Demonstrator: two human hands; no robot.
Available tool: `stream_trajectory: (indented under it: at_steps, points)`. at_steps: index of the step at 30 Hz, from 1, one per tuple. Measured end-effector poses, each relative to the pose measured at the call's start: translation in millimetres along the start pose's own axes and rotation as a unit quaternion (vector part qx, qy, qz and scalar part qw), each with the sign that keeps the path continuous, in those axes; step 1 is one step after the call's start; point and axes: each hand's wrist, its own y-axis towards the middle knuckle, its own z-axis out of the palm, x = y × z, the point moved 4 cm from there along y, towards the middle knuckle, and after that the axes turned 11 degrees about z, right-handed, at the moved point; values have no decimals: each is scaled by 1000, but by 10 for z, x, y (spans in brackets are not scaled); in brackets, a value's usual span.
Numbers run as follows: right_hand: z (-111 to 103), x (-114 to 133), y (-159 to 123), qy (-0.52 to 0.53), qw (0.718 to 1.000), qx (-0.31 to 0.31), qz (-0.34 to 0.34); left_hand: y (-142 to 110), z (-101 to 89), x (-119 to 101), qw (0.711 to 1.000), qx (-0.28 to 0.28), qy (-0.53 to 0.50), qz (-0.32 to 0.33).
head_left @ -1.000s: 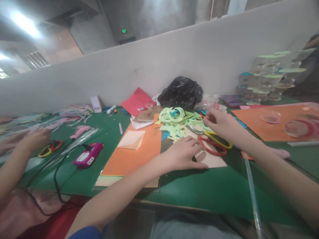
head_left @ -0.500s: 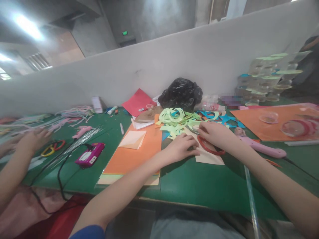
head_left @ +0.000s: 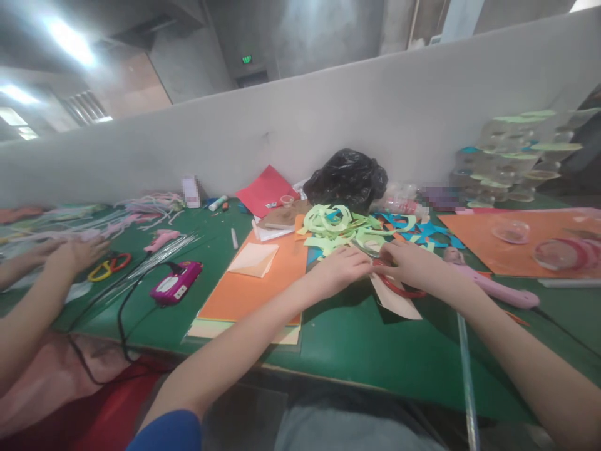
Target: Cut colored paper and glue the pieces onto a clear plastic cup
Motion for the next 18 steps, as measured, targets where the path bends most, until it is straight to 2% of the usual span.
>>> stream_trajectory:
  at_steps: [5,14,18]
  points:
    - [-5,3,-7,-20,1000,4,23,-29,-159,-69,998,-15,44,53]
    - [-12,95,-34,-33,998,25,37,-206,-279,-19,991,-116,37,47]
    - [-3,78,-52,-45,996,-1,76,-218,-289,-17,987,-141,46,66]
